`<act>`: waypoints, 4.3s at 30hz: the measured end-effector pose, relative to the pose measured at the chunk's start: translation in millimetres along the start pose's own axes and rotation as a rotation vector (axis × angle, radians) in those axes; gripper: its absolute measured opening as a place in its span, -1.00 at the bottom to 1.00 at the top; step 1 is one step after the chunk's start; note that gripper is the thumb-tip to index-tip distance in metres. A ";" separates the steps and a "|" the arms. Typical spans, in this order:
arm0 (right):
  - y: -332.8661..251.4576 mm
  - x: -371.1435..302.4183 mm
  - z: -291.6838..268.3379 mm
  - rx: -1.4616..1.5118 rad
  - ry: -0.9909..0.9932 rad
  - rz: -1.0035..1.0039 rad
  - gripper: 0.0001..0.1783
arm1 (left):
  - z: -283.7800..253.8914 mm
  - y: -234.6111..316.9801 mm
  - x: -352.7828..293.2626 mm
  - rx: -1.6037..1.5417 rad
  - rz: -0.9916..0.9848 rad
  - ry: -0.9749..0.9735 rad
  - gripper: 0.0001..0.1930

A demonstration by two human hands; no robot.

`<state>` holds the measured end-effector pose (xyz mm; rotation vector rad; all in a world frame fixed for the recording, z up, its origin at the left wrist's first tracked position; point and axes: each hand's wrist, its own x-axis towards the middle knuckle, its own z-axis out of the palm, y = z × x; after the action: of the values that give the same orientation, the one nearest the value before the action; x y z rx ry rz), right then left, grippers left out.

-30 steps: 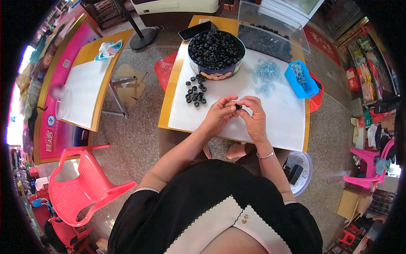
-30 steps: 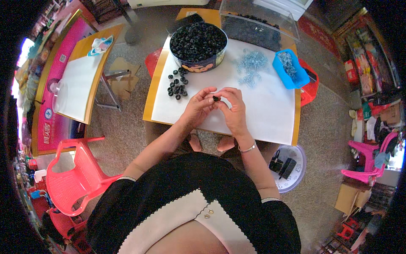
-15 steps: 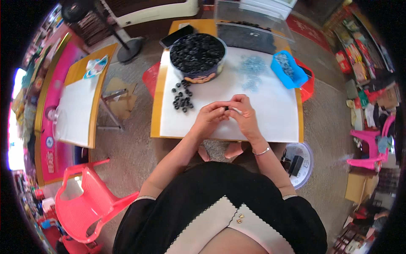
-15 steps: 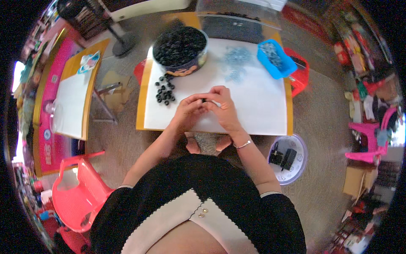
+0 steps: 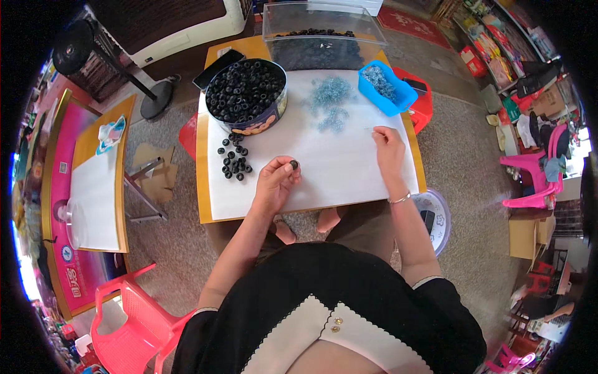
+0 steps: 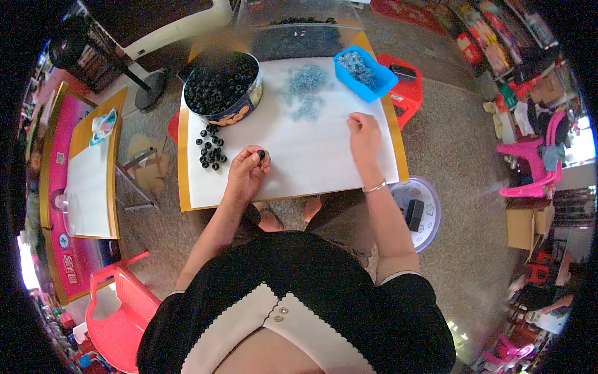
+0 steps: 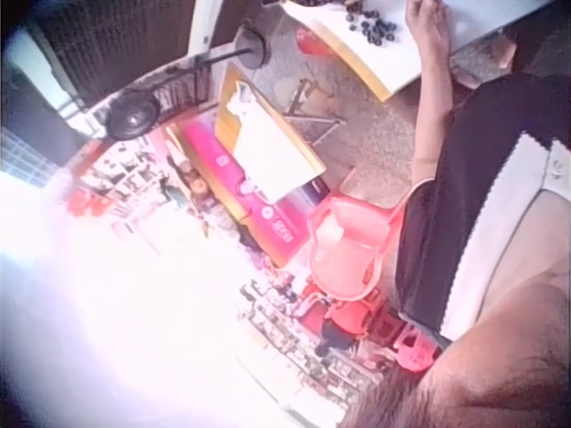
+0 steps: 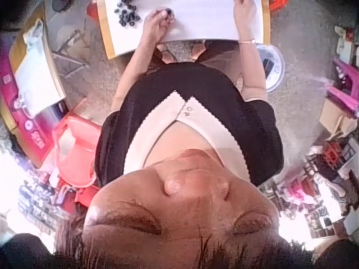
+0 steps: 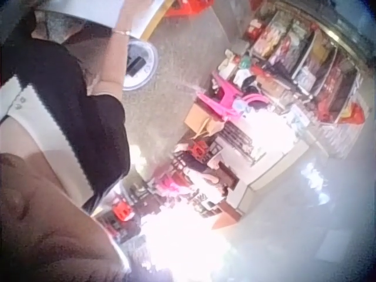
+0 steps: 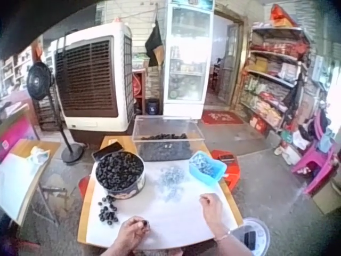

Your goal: The person assembles plastic components by inserting small pins into black plastic pieces by hand.

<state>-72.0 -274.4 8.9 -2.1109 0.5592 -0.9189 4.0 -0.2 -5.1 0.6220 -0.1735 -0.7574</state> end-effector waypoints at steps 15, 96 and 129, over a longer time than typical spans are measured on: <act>-9.2 -6.5 -1.0 -0.259 -0.152 -0.156 -0.86 | -3.2 3.5 -3.0 0.035 -0.039 0.018 -0.84; -110.8 -21.2 69.2 1.094 -0.733 0.531 -0.76 | -5.7 0.7 1.0 -0.085 -0.023 0.022 -0.77; -135.9 -54.7 47.3 0.383 -0.601 -0.017 -0.90 | 1.5 -4.7 -3.6 0.114 0.065 0.109 -0.77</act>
<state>-59.2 -133.5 69.7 -1.9025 0.0464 -0.3239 -1.9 -1.1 -6.4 0.7605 -0.1366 -0.6520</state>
